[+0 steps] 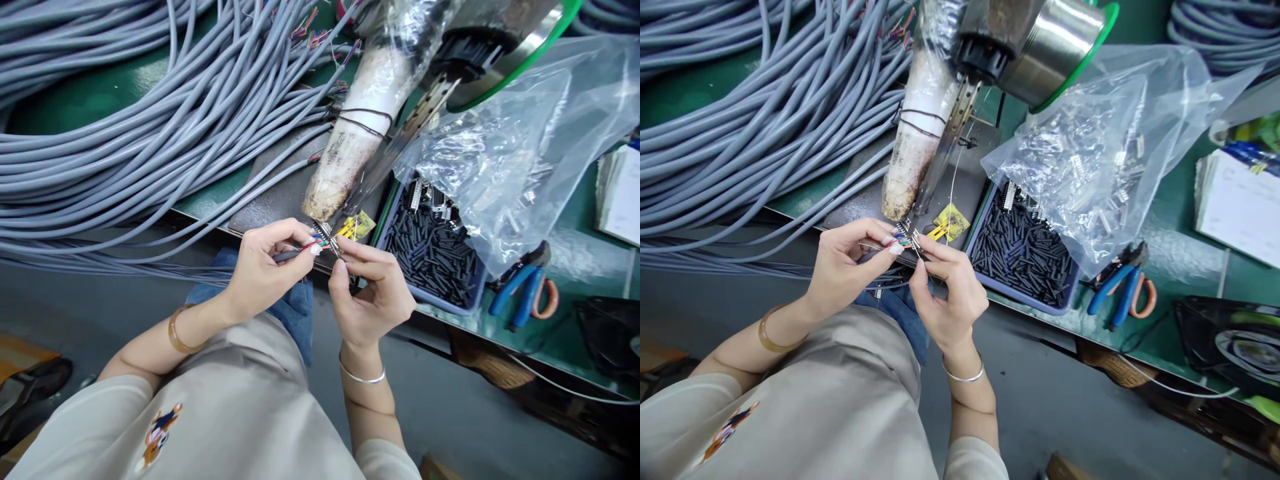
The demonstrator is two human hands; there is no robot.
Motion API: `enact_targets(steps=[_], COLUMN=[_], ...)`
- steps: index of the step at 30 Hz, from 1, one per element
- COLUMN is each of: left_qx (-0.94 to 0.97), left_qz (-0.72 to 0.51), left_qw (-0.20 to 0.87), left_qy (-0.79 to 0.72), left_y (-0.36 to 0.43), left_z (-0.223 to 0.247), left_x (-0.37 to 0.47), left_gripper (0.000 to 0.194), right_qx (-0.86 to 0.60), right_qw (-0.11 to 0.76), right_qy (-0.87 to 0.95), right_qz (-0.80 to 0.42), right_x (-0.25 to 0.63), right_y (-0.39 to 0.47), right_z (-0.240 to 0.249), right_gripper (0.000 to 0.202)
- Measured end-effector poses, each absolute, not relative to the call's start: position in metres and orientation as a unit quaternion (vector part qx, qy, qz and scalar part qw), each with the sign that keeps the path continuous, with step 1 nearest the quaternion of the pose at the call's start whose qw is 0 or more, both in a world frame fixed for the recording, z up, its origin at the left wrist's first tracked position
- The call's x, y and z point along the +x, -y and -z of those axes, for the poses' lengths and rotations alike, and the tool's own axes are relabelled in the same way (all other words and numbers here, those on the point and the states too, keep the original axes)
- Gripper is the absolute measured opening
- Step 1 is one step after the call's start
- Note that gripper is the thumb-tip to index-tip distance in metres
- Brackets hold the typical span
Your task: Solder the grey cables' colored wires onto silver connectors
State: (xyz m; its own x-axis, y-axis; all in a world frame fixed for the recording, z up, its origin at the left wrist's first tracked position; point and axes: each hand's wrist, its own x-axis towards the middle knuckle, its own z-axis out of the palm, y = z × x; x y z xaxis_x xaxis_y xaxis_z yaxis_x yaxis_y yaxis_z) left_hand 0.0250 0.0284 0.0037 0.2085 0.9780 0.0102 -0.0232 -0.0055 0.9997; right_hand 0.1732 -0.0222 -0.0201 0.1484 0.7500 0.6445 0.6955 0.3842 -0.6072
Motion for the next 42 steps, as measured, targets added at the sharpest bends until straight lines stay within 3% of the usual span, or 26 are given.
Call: enact_targets(steps=[23, 33, 42], left_qx=[0.564, 0.554, 0.565], left_qz=[-0.475, -0.439, -0.448], left_qw=[0.498, 0.546, 0.537], left_qy=[-0.458, -0.449, -0.438], left_y=[-0.033, -0.033, -0.030], left_z=[-0.010, -0.008, -0.005], left_x=[0.026, 0.023, 0.023], left_gripper=[0.014, 0.015, 0.012], right_qx=[-0.539, -0.543, -0.558], right_qw=[0.511, 0.484, 0.500], right_qy=[0.669, 0.686, 0.662], right_qz=[-0.022, 0.019, -0.023], right_x=[0.174, 0.172, 0.173], right_y=[0.013, 0.018, 0.018], right_z=[0.009, 0.010, 0.008], right_gripper=[0.017, 0.020, 0.019])
